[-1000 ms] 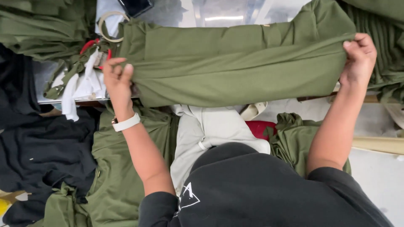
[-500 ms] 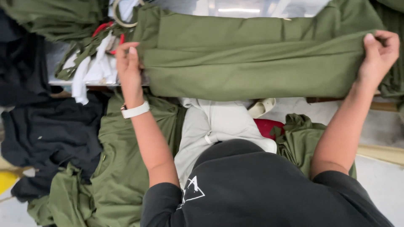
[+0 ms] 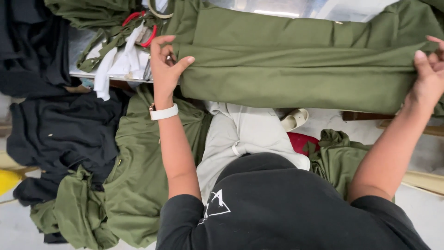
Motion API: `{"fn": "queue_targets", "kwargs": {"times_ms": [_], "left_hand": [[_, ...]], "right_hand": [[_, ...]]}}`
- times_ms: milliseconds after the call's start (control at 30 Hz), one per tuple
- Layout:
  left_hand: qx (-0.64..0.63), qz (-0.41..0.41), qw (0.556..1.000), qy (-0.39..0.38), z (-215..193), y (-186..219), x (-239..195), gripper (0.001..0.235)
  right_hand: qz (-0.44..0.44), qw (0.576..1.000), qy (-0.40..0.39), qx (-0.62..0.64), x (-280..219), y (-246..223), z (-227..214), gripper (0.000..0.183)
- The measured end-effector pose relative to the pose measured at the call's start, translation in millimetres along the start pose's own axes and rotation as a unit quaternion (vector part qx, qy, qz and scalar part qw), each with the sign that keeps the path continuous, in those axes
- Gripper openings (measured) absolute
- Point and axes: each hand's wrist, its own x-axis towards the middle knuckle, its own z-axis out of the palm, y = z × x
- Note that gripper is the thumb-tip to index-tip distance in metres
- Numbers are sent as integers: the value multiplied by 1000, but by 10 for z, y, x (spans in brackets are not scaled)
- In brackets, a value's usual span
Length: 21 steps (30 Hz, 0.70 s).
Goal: The person trims loose threads and excess fabric from the cuffs and seams of a green hoodie using a small blade. They repeatedly fold and unfold the garment to access different areas for trimming.
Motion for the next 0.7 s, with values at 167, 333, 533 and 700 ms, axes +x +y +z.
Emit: {"fn": "queue_targets", "kwargs": {"times_ms": [167, 333, 533, 700], "left_hand": [[-141, 91, 969, 182, -3, -225, 8, 32], [-31, 99, 977, 186, 112, -195, 56, 26], [107, 16, 988, 110, 141, -87, 10, 34], [228, 19, 969, 95, 191, -31, 39, 34]], "right_hand": [[-130, 987, 72, 60, 109, 248, -120, 31], [-157, 981, 114, -2, 214, 530, -158, 27], [-178, 977, 49, -112, -68, -373, 310, 24], [-357, 899, 7, -254, -241, -1305, 609, 45]]}}
